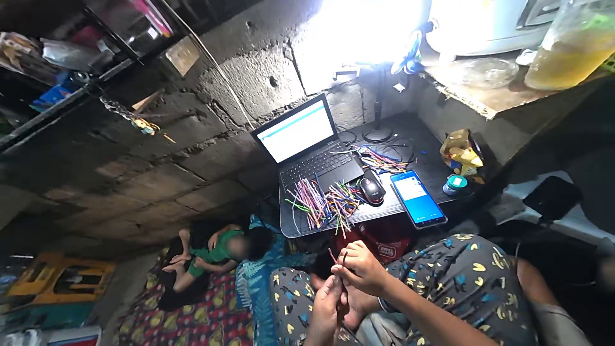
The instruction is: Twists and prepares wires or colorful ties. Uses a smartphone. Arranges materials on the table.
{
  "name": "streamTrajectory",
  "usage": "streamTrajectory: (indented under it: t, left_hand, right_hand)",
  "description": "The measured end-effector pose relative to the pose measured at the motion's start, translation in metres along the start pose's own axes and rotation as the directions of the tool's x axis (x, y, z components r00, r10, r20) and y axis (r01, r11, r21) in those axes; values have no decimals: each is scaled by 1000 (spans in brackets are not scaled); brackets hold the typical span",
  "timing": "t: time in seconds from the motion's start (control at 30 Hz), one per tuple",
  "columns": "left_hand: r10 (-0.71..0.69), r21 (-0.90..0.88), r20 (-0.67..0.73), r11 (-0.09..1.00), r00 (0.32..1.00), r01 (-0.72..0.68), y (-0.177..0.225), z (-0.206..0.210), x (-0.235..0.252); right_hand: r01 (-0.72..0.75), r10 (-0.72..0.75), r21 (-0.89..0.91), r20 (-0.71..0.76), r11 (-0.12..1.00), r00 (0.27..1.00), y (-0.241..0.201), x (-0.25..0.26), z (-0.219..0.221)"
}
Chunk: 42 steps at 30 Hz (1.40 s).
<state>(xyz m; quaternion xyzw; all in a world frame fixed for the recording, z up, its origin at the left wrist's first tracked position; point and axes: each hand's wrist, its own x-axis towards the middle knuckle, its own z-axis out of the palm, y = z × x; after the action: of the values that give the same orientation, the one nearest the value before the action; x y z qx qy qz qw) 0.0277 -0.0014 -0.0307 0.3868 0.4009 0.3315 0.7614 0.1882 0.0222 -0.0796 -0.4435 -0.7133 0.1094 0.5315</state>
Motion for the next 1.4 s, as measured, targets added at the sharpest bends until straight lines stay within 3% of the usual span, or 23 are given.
streamTrajectory:
  t: [0.07, 0.13, 0.27, 0.4, 0.57, 0.7, 0.77, 0.8, 0.87, 0.93, 0.97, 1.03, 1.17, 1.27, 1.4]
  left_hand:
    - [100, 179, -71, 980, 992, -86, -1, 2, 1]
    - [146, 217, -88, 968, 985, -124, -3, 2, 3]
    - [119, 126, -51, 986, 992, -112, -2, -2, 3]
    - [-14, -67, 48, 998, 999, 17, 2, -7, -2]
    - [-120, -233, 261, 955, 958, 183, 9, -8, -3]
    - [-78, -267, 187, 955, 979, 127, 8, -4, -2]
    - [80, -162, 41, 984, 996, -73, 3, 1, 0]
    - [209, -24, -31, 977, 977, -210, 0, 3, 2]
    - [483, 378, -78, 824, 872, -423, -10, 1, 8]
    - [597, 607, -79, 664, 799, -436, -13, -1, 12]
    - [583, 637, -86, 656, 808, -405, -12, 0, 12]
    - [478, 580, -127, 747, 869, -326, -8, 1, 11]
    - [260, 259, -135, 941, 956, -219, 0, 3, 8]
    - [79, 50, -37, 996, 996, -77, 8, 2, 4]
    - [-92, -137, 115, 985, 989, 108, 11, -2, 4]
  right_hand:
    - [-43, 43, -21, -4, 999, 999, -2, 0, 1]
    - [-112, 111, 20, 50, 993, 993, -6, 1, 0]
    - [-328, 213, 348, 331, 878, 920, -5, 8, -19]
    - [-385, 80, 633, 455, 671, 887, 5, 9, -28]
    - [-405, 98, 734, 424, 545, 900, 3, 7, -26]
    - [-381, 200, 753, 325, 537, 924, -3, 6, -21]
    - [-347, 258, 716, 235, 606, 937, -8, 6, -17]
    - [-338, 290, 687, 191, 643, 938, -11, 6, -14]
    - [-355, 363, 621, 121, 699, 924, -17, 5, -7]
    - [-421, 442, 566, 109, 709, 891, -22, 5, -3]
    - [-456, 468, 546, 127, 703, 875, -23, 5, -4]
    - [-502, 471, 548, 210, 669, 857, -20, 6, -8]
    - [-526, 333, 690, 409, 496, 850, -7, 7, -19]
    - [-571, 306, 723, 483, 389, 820, -2, 6, -20]
    - [-538, 285, 802, 468, 260, 836, 0, 3, -18]
